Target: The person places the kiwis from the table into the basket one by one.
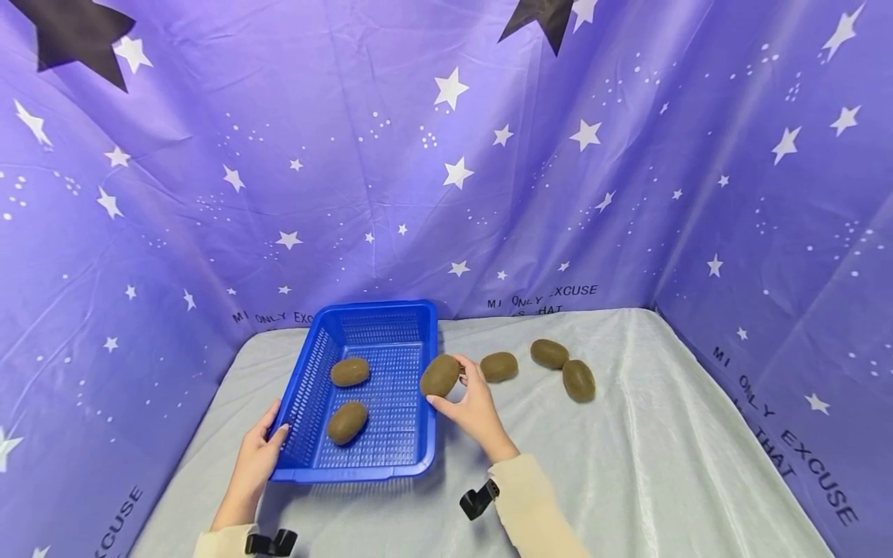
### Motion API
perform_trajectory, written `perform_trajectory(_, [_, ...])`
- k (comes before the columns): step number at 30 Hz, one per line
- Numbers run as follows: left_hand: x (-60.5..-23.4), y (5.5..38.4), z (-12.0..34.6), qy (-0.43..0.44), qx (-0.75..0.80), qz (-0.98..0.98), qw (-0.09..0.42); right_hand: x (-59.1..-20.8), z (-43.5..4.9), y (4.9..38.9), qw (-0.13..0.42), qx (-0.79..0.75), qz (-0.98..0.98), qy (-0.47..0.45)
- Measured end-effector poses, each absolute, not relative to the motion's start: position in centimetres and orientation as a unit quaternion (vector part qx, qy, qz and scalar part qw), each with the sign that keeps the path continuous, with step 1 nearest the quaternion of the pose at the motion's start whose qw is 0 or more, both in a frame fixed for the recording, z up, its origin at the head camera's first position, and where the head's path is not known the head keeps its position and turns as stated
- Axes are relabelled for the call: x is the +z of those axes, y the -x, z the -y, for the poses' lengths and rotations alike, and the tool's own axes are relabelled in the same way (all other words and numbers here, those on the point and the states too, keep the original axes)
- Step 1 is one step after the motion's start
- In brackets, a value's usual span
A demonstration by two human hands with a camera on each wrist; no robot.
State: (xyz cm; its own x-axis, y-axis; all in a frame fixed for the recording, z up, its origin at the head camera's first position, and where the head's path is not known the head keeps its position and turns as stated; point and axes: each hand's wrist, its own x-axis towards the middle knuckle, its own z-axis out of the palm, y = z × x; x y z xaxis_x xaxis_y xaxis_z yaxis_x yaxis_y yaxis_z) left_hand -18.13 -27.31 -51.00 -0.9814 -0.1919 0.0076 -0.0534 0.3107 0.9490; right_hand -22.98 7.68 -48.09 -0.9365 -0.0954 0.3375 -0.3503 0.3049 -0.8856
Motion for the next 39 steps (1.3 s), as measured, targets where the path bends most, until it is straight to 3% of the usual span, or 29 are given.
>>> perform_trajectory(22, [-50.9, 18.1, 27.4, -0.079, -0.579, 0.81, 0.054, -50.2, -5.0, 23.7, 0.059, 0.526, 0.831, -0.17])
perform_trajectory(39, [-51.1, 18.2, 27.3, -0.082, -0.581, 0.808, 0.051, -51.2, -5.0, 23.6, 0.099, 0.516, 0.83, -0.187])
